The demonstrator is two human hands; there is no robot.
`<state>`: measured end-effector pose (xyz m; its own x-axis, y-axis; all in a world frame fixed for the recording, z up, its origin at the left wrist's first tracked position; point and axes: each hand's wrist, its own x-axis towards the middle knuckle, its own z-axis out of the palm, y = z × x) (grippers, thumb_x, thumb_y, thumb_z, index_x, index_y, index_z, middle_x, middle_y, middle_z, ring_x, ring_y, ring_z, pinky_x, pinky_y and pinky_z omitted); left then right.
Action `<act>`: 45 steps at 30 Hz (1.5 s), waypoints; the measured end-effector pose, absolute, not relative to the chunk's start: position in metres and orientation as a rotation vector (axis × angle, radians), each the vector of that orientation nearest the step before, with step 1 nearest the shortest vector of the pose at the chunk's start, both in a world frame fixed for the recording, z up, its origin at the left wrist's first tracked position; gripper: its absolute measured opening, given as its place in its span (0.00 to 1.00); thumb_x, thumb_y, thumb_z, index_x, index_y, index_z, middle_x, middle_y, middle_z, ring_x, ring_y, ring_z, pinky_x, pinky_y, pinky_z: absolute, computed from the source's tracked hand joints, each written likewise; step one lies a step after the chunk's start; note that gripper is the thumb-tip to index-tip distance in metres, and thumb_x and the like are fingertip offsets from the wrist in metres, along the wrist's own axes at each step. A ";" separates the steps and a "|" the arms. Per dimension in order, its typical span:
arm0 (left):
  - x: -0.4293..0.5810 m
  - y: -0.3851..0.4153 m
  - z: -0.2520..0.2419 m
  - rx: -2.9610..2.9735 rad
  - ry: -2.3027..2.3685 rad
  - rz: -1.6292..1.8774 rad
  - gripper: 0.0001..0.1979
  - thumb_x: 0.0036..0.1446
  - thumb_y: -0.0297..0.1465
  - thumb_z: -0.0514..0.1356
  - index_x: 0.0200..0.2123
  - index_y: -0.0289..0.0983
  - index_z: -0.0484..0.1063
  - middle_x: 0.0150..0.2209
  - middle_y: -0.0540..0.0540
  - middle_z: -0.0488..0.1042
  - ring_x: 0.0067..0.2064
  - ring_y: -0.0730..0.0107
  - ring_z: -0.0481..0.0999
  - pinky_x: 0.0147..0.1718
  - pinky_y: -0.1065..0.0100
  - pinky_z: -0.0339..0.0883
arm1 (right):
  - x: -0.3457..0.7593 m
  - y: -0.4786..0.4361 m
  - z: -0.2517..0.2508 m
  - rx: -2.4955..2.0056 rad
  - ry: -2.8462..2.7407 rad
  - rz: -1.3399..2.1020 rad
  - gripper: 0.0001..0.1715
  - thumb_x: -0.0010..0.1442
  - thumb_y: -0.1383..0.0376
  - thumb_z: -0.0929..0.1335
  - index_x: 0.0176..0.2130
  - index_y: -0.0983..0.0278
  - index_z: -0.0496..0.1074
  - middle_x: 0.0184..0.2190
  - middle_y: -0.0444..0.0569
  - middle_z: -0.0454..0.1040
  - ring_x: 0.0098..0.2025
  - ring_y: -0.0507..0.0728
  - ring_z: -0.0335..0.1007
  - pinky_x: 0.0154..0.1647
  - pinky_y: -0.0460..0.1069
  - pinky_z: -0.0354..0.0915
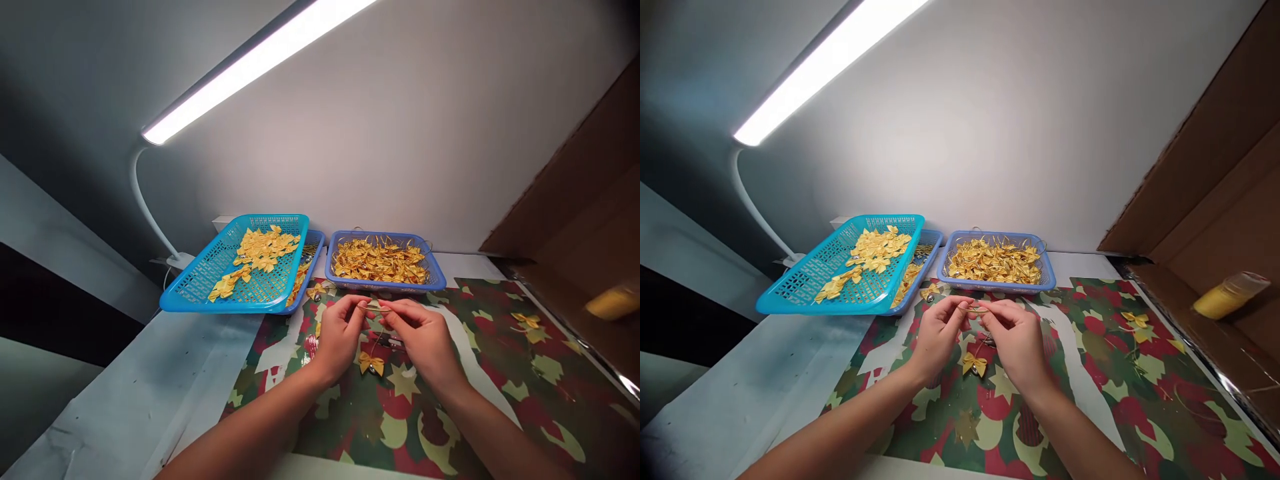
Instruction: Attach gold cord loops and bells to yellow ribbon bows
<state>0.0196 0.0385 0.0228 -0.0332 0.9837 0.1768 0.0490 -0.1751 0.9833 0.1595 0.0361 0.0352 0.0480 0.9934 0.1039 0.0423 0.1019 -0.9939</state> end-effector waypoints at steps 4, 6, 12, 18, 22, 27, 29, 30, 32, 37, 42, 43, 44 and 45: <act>0.024 0.035 0.023 1.192 1.025 1.377 0.11 0.64 0.38 0.52 0.37 0.35 0.66 0.24 0.51 0.71 0.25 0.74 0.69 0.25 0.73 0.64 | 0.155 0.034 0.036 -1.133 -0.951 1.324 0.18 0.39 0.58 0.79 0.32 0.62 0.82 0.28 0.48 0.80 0.28 0.54 0.75 0.31 0.48 0.73; 0.025 0.032 0.021 1.171 0.964 1.367 0.10 0.65 0.37 0.51 0.37 0.36 0.64 0.23 0.53 0.68 0.24 0.75 0.68 0.24 0.74 0.63 | 0.152 0.032 0.038 -1.084 -0.785 1.443 0.21 0.33 0.58 0.81 0.30 0.63 0.81 0.25 0.47 0.80 0.25 0.52 0.75 0.29 0.46 0.72; 0.026 0.024 0.015 1.224 0.918 1.408 0.07 0.66 0.34 0.50 0.44 0.39 0.62 0.25 0.54 0.65 0.26 0.77 0.65 0.25 0.76 0.61 | 0.146 0.025 0.045 -1.016 -0.594 1.548 0.23 0.27 0.61 0.82 0.25 0.64 0.76 0.24 0.44 0.79 0.26 0.50 0.75 0.30 0.43 0.72; 0.026 0.020 0.021 1.276 0.870 1.503 0.05 0.66 0.33 0.50 0.41 0.39 0.62 0.22 0.57 0.57 0.23 0.77 0.57 0.23 0.76 0.54 | 0.145 0.020 0.049 -1.061 -0.634 1.433 0.22 0.31 0.58 0.82 0.26 0.64 0.75 0.25 0.42 0.77 0.29 0.49 0.73 0.29 0.42 0.70; 0.026 0.018 0.023 1.300 0.826 1.511 0.05 0.66 0.33 0.49 0.41 0.39 0.61 0.21 0.58 0.56 0.23 0.77 0.56 0.23 0.76 0.52 | 0.145 0.019 0.049 -1.072 -0.652 1.426 0.22 0.33 0.56 0.81 0.27 0.64 0.75 0.27 0.43 0.76 0.31 0.49 0.72 0.31 0.44 0.71; 0.026 0.018 0.022 1.319 0.902 1.530 0.04 0.66 0.32 0.49 0.41 0.40 0.61 0.22 0.57 0.58 0.23 0.76 0.57 0.23 0.75 0.53 | 0.145 0.018 0.052 -1.032 -0.628 1.433 0.23 0.33 0.57 0.81 0.27 0.64 0.75 0.26 0.43 0.77 0.29 0.50 0.74 0.31 0.44 0.71; 0.025 0.018 0.022 1.317 0.959 1.532 0.04 0.65 0.31 0.49 0.41 0.40 0.61 0.22 0.57 0.58 0.24 0.75 0.57 0.24 0.74 0.53 | 0.145 0.019 0.054 -1.014 -0.608 1.400 0.23 0.31 0.58 0.82 0.26 0.64 0.74 0.24 0.42 0.76 0.29 0.50 0.74 0.32 0.44 0.71; 0.025 0.018 0.022 1.314 0.986 1.532 0.04 0.65 0.31 0.49 0.41 0.40 0.61 0.22 0.56 0.58 0.24 0.75 0.57 0.24 0.74 0.53 | 0.145 0.019 0.055 -1.007 -0.605 1.386 0.23 0.31 0.58 0.82 0.25 0.64 0.74 0.24 0.43 0.77 0.28 0.50 0.74 0.32 0.44 0.71; 0.024 0.018 0.021 1.304 1.025 1.526 0.04 0.65 0.31 0.49 0.41 0.40 0.61 0.22 0.56 0.58 0.24 0.75 0.57 0.24 0.74 0.53 | 0.145 0.019 0.057 -1.000 -0.606 1.362 0.22 0.30 0.59 0.82 0.25 0.64 0.74 0.24 0.43 0.77 0.28 0.50 0.74 0.32 0.45 0.71; 0.023 0.016 0.019 1.371 0.991 1.503 0.05 0.65 0.32 0.50 0.41 0.39 0.63 0.24 0.54 0.61 0.24 0.75 0.58 0.24 0.73 0.54 | 0.144 0.020 0.056 -0.980 -0.642 1.367 0.19 0.33 0.61 0.81 0.25 0.64 0.75 0.24 0.43 0.77 0.28 0.50 0.72 0.32 0.45 0.71; 0.024 0.014 0.015 1.459 0.976 1.516 0.05 0.66 0.33 0.50 0.41 0.40 0.64 0.26 0.53 0.63 0.25 0.75 0.60 0.24 0.72 0.55 | 0.145 0.018 0.054 -0.990 -0.658 1.360 0.18 0.34 0.62 0.81 0.25 0.64 0.75 0.24 0.43 0.77 0.28 0.50 0.72 0.32 0.45 0.70; 0.025 0.013 0.014 1.471 0.967 1.515 0.05 0.66 0.33 0.50 0.41 0.40 0.64 0.26 0.53 0.63 0.25 0.75 0.60 0.24 0.72 0.56 | 0.145 0.018 0.054 -0.985 -0.665 1.365 0.18 0.34 0.62 0.81 0.25 0.64 0.75 0.25 0.43 0.77 0.29 0.50 0.72 0.32 0.45 0.70; 0.025 0.012 0.014 1.484 0.962 1.517 0.05 0.66 0.32 0.50 0.41 0.40 0.64 0.26 0.53 0.63 0.25 0.75 0.60 0.24 0.72 0.56 | 0.146 0.018 0.054 -0.981 -0.670 1.373 0.18 0.35 0.62 0.81 0.26 0.64 0.75 0.25 0.43 0.77 0.29 0.50 0.72 0.32 0.45 0.69; 0.026 0.012 0.015 1.501 0.964 1.521 0.05 0.66 0.31 0.49 0.41 0.40 0.63 0.27 0.53 0.63 0.25 0.75 0.60 0.24 0.72 0.57 | 0.146 0.018 0.053 -0.978 -0.674 1.376 0.17 0.35 0.62 0.81 0.26 0.64 0.75 0.25 0.43 0.77 0.29 0.50 0.72 0.32 0.45 0.69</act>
<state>0.0258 0.0119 0.0150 -0.0025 0.9113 0.4116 -0.0169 -0.4116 0.9112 0.1458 0.0183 0.0535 0.1160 0.9823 -0.1471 -0.4855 -0.0731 -0.8712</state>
